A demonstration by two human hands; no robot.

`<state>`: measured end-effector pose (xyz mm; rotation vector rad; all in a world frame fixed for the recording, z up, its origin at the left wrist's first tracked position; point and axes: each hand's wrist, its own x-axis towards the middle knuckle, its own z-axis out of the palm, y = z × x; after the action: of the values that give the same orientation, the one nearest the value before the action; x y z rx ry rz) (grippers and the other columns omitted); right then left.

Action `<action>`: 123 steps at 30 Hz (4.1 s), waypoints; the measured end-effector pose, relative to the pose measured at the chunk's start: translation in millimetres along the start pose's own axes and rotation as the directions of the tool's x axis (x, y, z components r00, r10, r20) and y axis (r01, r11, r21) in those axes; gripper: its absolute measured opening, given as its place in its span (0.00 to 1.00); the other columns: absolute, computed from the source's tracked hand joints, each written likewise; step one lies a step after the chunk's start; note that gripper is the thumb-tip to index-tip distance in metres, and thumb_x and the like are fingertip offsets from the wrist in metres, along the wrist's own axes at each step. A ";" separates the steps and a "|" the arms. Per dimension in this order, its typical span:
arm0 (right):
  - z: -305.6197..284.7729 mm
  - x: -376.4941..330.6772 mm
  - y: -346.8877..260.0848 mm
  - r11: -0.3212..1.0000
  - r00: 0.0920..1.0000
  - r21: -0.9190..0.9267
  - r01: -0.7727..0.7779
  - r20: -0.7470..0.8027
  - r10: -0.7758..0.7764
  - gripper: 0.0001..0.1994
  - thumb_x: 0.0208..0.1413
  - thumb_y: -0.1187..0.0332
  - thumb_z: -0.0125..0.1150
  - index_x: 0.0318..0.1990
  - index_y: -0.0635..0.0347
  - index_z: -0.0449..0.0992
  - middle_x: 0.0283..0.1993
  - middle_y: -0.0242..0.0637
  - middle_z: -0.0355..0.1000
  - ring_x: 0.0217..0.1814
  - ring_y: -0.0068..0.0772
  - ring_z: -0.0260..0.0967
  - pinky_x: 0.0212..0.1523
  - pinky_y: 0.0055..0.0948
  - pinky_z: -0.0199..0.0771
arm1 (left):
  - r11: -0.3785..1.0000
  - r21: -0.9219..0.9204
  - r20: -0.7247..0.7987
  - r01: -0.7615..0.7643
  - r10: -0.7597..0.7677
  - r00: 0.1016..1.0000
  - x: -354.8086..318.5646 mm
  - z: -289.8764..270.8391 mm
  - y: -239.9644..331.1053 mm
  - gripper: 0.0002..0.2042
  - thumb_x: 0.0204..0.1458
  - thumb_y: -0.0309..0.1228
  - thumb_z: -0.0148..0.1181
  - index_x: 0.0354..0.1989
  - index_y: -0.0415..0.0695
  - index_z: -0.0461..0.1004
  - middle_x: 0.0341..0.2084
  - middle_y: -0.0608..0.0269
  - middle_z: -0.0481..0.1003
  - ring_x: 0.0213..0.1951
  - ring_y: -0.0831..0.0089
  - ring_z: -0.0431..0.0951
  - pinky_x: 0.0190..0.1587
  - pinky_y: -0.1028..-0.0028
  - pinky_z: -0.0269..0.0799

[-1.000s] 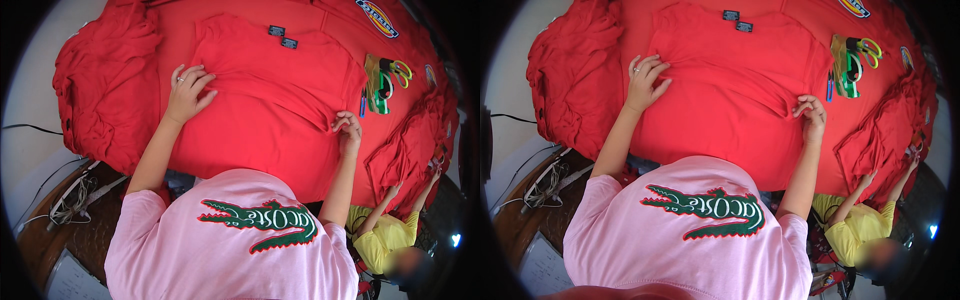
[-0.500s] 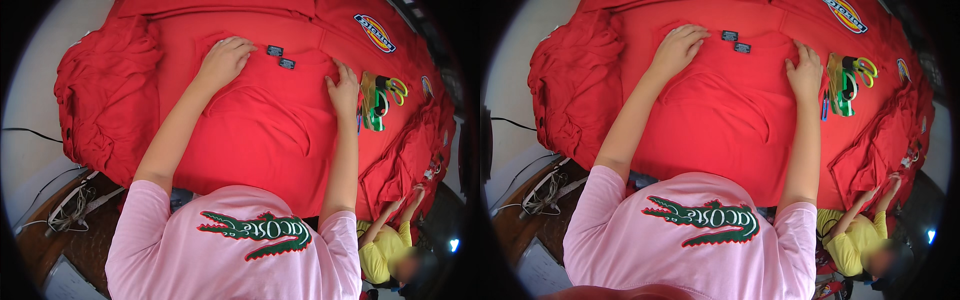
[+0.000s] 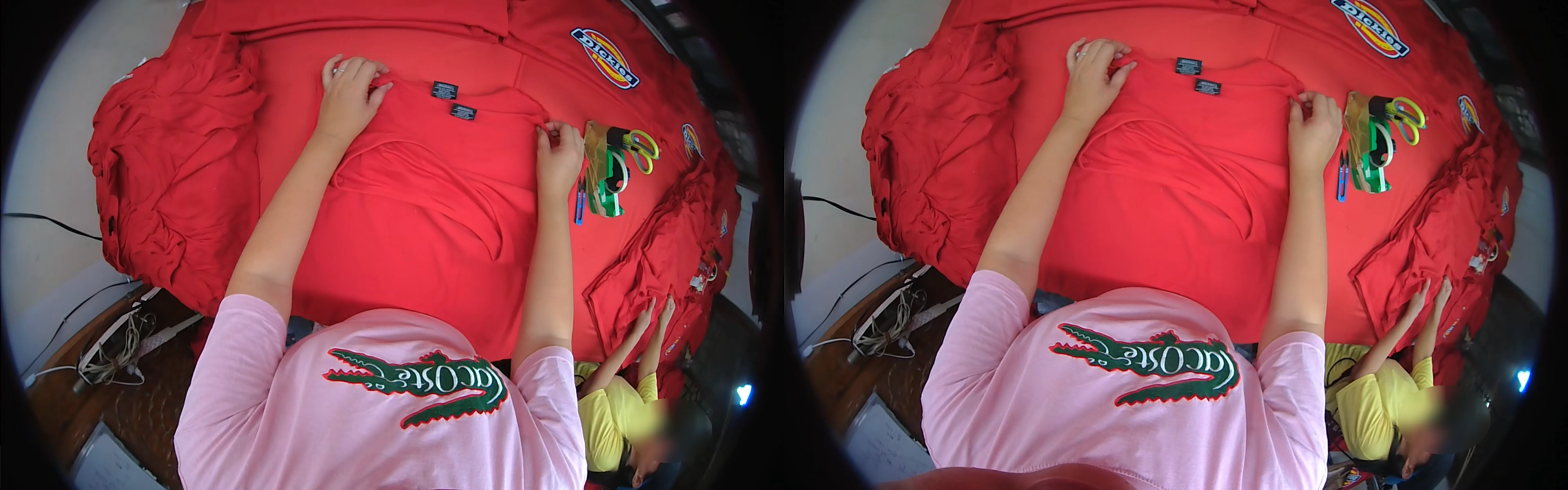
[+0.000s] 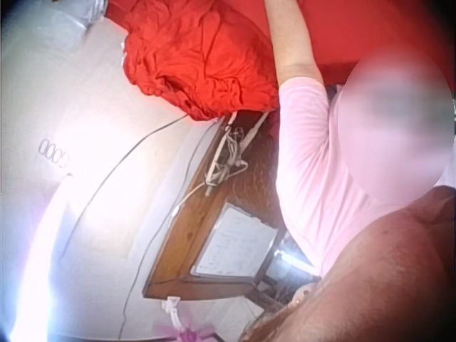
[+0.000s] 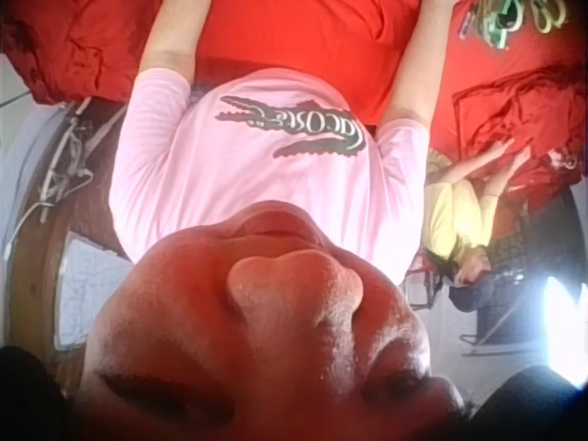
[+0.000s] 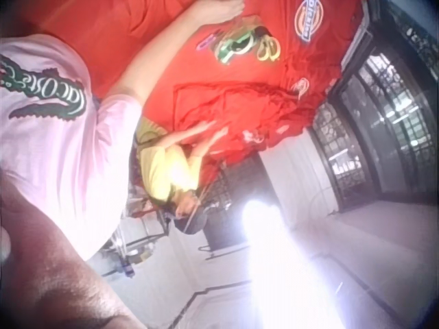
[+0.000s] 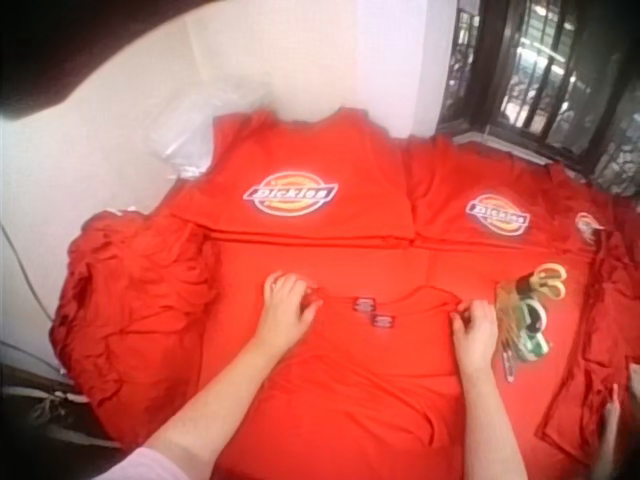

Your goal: The person trims loose threads from red shirts using small snips and stacks them in a pile on a table.

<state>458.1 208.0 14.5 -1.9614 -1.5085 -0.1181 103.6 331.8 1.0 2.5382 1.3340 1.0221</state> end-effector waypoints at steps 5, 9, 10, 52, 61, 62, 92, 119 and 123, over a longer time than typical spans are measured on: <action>-66.5 -39.3 -14.4 0.970 0.970 0.063 0.234 -0.090 -0.228 0.08 0.45 0.79 0.66 0.32 0.57 0.75 0.40 0.35 0.79 0.46 0.43 0.75 0.52 0.41 0.69 | 0.991 -0.095 -0.148 -0.095 0.080 0.986 -37.6 -63.1 15.2 0.08 0.49 0.24 0.69 0.36 0.47 0.78 0.36 0.63 0.76 0.47 0.61 0.79 0.61 0.57 0.67; -110.0 -114.2 -16.8 0.962 0.953 0.025 0.271 0.132 -0.272 0.08 0.44 0.81 0.64 0.31 0.56 0.76 0.41 0.34 0.78 0.48 0.41 0.74 0.54 0.40 0.69 | 0.995 -0.084 0.160 -0.050 0.063 0.985 -119.1 -101.8 19.7 0.12 0.45 0.16 0.65 0.36 0.46 0.78 0.37 0.63 0.75 0.45 0.61 0.79 0.50 0.63 0.76; -108.5 -134.2 -13.5 0.973 0.957 0.020 0.229 0.181 -0.228 0.08 0.44 0.81 0.64 0.31 0.56 0.76 0.42 0.34 0.77 0.48 0.42 0.74 0.54 0.40 0.69 | 0.996 -0.085 0.154 -0.031 0.044 0.987 -134.7 -100.7 20.7 0.12 0.45 0.16 0.64 0.36 0.46 0.78 0.38 0.63 0.75 0.45 0.61 0.79 0.50 0.63 0.76; 28.1 18.1 -10.0 0.982 0.990 -0.159 0.101 0.116 -0.083 0.13 0.53 0.67 0.72 0.47 0.52 0.82 0.47 0.34 0.79 0.53 0.42 0.73 0.58 0.45 0.68 | 0.989 0.082 0.049 0.124 -0.128 0.991 -5.7 -1.1 -20.3 0.20 0.56 0.30 0.67 0.58 0.51 0.78 0.49 0.58 0.76 0.56 0.57 0.74 0.65 0.57 0.66; -47.9 -31.2 -42.0 0.655 0.984 0.741 -0.146 0.041 0.173 0.07 0.57 0.83 0.64 0.39 0.62 0.75 0.46 0.36 0.79 0.54 0.31 0.75 0.62 0.33 0.70 | 0.981 0.182 0.142 -0.073 0.047 0.989 -1.9 -9.8 -13.2 0.20 0.50 0.17 0.59 0.52 0.50 0.77 0.66 0.56 0.67 0.63 0.54 0.71 0.68 0.52 0.64; -62.0 -37.7 -43.9 0.637 0.982 0.754 -0.163 0.064 0.177 0.07 0.57 0.84 0.62 0.39 0.63 0.75 0.46 0.37 0.79 0.55 0.30 0.75 0.62 0.31 0.71 | 0.976 0.202 0.128 -0.078 0.052 0.990 -2.6 -10.6 -14.3 0.18 0.50 0.18 0.60 0.49 0.49 0.76 0.66 0.57 0.67 0.64 0.54 0.70 0.68 0.51 0.64; -86.8 -192.2 -28.2 0.977 0.983 0.210 -0.024 0.183 -0.015 0.07 0.52 0.81 0.66 0.33 0.58 0.76 0.50 0.34 0.84 0.55 0.37 0.78 0.60 0.36 0.69 | 0.989 -0.047 0.058 0.140 -0.137 0.989 -186.7 -109.6 12.7 0.12 0.45 0.20 0.66 0.39 0.45 0.77 0.43 0.63 0.75 0.46 0.59 0.75 0.51 0.63 0.72; -113.7 -191.9 -8.8 0.972 0.927 0.199 0.124 0.327 -0.185 0.22 0.48 0.84 0.56 0.49 0.54 0.85 0.36 0.35 0.74 0.38 0.36 0.72 0.49 0.36 0.72 | 0.925 -0.201 0.219 0.322 -0.278 0.935 -196.3 -145.6 29.2 0.10 0.47 0.19 0.63 0.38 0.43 0.76 0.31 0.61 0.77 0.36 0.59 0.78 0.45 0.63 0.74; -96.3 -138.8 -6.0 0.956 0.993 0.282 -0.084 0.099 0.058 0.15 0.56 0.84 0.54 0.47 0.64 0.82 0.39 0.40 0.77 0.38 0.35 0.74 0.47 0.32 0.75 | 0.909 -0.224 0.108 0.351 -0.335 0.936 -162.3 -137.7 18.9 0.07 0.56 0.21 0.61 0.42 0.40 0.78 0.31 0.59 0.79 0.36 0.62 0.80 0.43 0.66 0.75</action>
<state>436.1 41.2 31.1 -1.8041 -1.4200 0.2116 -29.6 167.4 30.5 2.0497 1.4685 0.9506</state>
